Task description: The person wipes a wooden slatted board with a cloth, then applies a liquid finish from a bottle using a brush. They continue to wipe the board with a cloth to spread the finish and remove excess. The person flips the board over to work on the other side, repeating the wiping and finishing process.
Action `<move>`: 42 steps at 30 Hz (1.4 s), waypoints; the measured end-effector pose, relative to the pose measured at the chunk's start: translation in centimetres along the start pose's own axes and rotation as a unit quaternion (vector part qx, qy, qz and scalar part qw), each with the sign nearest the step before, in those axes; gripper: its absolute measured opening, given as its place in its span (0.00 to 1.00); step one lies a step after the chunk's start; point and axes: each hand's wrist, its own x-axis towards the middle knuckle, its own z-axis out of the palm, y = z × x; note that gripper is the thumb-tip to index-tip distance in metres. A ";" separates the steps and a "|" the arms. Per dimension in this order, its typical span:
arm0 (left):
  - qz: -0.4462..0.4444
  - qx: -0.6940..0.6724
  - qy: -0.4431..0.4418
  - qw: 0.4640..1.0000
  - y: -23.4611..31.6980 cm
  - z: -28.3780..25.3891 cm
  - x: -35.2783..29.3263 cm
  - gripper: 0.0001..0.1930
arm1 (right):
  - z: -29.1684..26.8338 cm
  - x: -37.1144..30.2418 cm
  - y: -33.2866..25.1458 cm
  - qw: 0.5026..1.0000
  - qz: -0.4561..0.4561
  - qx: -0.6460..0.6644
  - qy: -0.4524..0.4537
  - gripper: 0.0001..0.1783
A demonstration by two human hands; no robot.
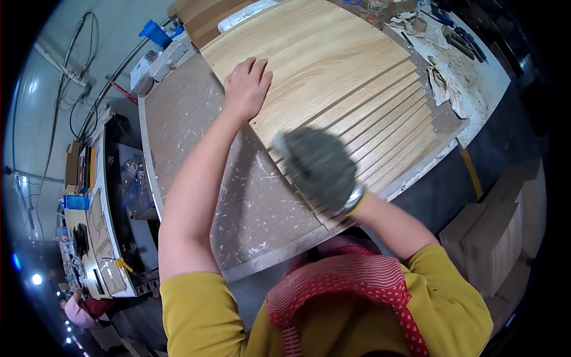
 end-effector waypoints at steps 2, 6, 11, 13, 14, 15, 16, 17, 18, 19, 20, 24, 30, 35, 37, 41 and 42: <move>0.002 -0.003 -0.002 1.000 0.0 0.2 0.0 0.22 | 1.8 -0.2 -3.4 0.996 -0.031 0.027 -0.079 0.24; 0.006 -0.004 0.002 1.000 0.0 0.5 0.1 0.22 | -0.6 -0.8 -3.0 0.994 -0.024 0.091 -0.061 0.18; 0.006 0.003 0.002 1.000 -0.6 0.9 0.6 0.22 | -9.2 -3.4 8.3 0.990 0.111 0.069 0.054 0.19; 0.006 0.001 -0.008 1.000 -0.8 0.7 0.5 0.22 | -12.9 -3.7 13.4 0.914 0.344 0.182 0.116 0.19; -0.001 0.007 -0.013 1.000 -0.7 0.5 0.4 0.23 | -15.5 -3.2 15.3 0.846 0.449 0.258 0.129 0.18; 0.003 0.004 -0.020 1.000 0.0 0.6 0.7 0.22 | -16.7 -5.1 20.2 0.822 0.452 0.297 0.179 0.16; -0.002 0.001 -0.022 1.000 0.0 0.3 0.5 0.22 | -17.7 -5.4 23.3 0.820 0.427 0.303 0.231 0.15; 0.007 0.006 -0.027 1.000 0.2 0.3 0.5 0.22 | -18.5 -6.4 27.6 0.805 0.432 0.321 0.251 0.15; 0.013 0.013 -0.033 0.999 0.4 0.3 0.7 0.22 | -18.9 -7.0 31.6 0.788 0.438 0.341 0.268 0.14; 0.016 0.015 -0.043 0.999 0.9 0.0 0.8 0.22 | -18.9 -6.9 34.5 0.767 0.440 0.377 0.277 0.13; 0.017 0.020 -0.053 0.998 1.3 -0.5 0.9 0.22 | -18.8 -6.4 37.1 0.744 0.440 0.415 0.284 0.12; -0.009 0.036 -0.077 0.996 2.5 -1.6 0.9 0.22 | -18.6 -1.2 45.8 0.763 0.432 0.421 0.234 0.07; -0.051 0.089 -0.114 0.988 4.8 -2.5 1.7 0.23 | -15.4 4.7 60.0 0.889 0.445 -0.026 0.104 0.24; -0.032 0.126 -0.132 0.983 5.4 -2.2 3.3 0.23 | -11.3 4.3 68.7 0.922 0.336 -0.193 -0.008 0.28; -0.038 0.134 -0.144 0.980 5.5 -2.0 3.7 0.23 | -11.6 2.4 70.7 0.924 0.293 -0.219 -0.114 0.29; -0.045 0.145 -0.135 0.979 5.6 -3.0 1.6 0.23 | -17.5 2.1 61.9 0.942 0.159 -0.275 -0.107 0.24; -0.041 0.148 -0.132 0.979 5.3 -2.9 1.6 0.23 | -19.3 0.2 59.1 0.945 0.130 -0.280 -0.112 0.25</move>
